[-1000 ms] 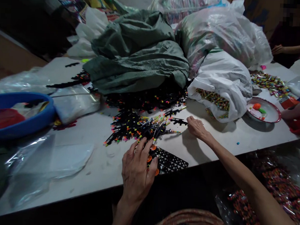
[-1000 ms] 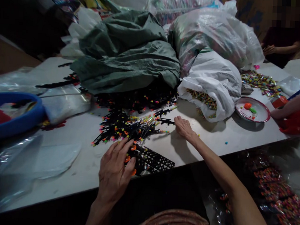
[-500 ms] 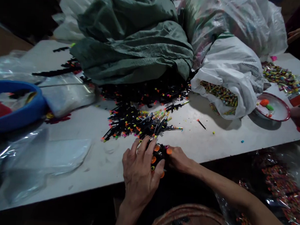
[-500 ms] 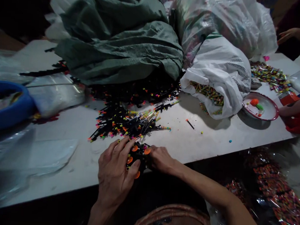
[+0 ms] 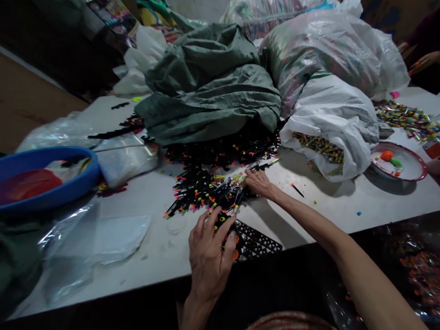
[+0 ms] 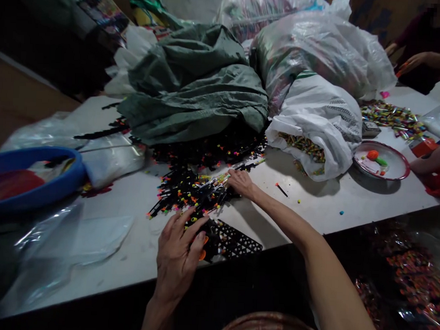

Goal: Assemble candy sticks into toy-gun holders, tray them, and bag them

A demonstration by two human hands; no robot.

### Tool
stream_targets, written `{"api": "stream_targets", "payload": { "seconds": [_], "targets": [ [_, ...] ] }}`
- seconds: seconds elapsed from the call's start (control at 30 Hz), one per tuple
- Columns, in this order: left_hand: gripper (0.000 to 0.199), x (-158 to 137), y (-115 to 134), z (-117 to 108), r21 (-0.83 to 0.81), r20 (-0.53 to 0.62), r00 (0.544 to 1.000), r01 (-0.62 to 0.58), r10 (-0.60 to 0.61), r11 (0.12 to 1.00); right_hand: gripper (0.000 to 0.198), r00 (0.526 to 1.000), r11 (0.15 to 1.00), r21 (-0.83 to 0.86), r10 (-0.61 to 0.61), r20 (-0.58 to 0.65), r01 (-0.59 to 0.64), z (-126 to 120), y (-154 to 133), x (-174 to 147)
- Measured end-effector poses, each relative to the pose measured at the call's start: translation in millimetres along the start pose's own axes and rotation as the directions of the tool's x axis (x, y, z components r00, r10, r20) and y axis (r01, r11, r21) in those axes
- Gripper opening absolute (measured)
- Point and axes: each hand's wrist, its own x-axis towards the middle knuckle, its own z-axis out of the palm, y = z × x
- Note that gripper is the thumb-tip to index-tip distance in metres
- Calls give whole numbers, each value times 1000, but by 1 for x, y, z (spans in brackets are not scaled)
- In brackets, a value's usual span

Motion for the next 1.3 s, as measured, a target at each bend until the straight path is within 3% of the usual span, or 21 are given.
{"api": "stream_targets", "payload": {
  "seconds": [0.13, 0.2, 0.27, 0.33, 0.4, 0.47, 0.5, 0.57, 0.7, 0.77, 0.93, 1.03, 1.1, 1.23, 1.3],
  "targets": [
    [26, 1, -1, 1, -37, -15, 1000, -9, 9, 999, 34, 996, 1000, 17, 11, -90, -9, 3, 11, -31],
    [25, 2, -1, 1, -45, -20, 1000, -3, 2, 999, 31, 989, 988, 147, 62, -136, -42, 6, 11, -54],
    [25, 2, -1, 1, -48, -20, 1000, -2, 1, 999, 21, 983, 918, 393, 123, -135, -61, 14, 1, -72],
    [25, 3, 0, 1, -48, -24, 1000, -7, 5, 999, 6, 986, 731, 679, 154, -62, -72, 27, -17, -83],
    [25, 3, 0, 1, -48, -29, 1000, -12, 11, 999, 10, 990, 463, 881, 135, 41, -100, 42, -35, -86],
    [26, 3, 1, 0, -48, -27, 1000, -11, 10, 999, 12, 989, 254, 958, 108, 105, -130, 53, -48, -84],
    [26, 3, 1, -1, -48, -26, 1000, -8, 7, 999, 12, 989, 217, 968, 98, 108, -127, 56, -52, -83],
    [27, 3, 1, -1, -51, -24, 1000, -2, 1, 999, 10, 994, 301, 949, 75, 78, -97, 57, -58, -81],
    [37, 4, 3, 0, -43, -10, 1000, -2, 1, 999, 7, 999, 718, 695, -37, 2, 25, 51, -71, -84],
    [44, 6, 3, 0, -18, 8, 1000, -5, 5, 1000, 18, 998, 836, 546, -64, -10, 59, 48, -78, -86],
    [38, 4, 0, -2, 49, 33, 999, -5, 3, 999, 24, 973, 882, 460, -185, 139, 102, 26, -57, -67],
    [39, 0, 0, -2, 49, 2, 1000, 13, -13, 999, 27, 989, 964, 259, 22, 147, -60, 11, -31, -46],
    [43, -1, 1, -2, 53, -10, 1000, 23, -23, 998, 30, 982, 974, 161, 139, 127, -158, 7, -19, -40],
    [44, -2, 1, -3, 63, 31, 999, -11, 10, 998, 21, 974, 972, 151, 156, 165, -181, 9, 0, -60],
    [42, -2, 0, -5, 51, 43, 999, -35, 33, 998, 18, 968, 947, 251, 155, 197, -203, 12, 11, -83]
  ]
}}
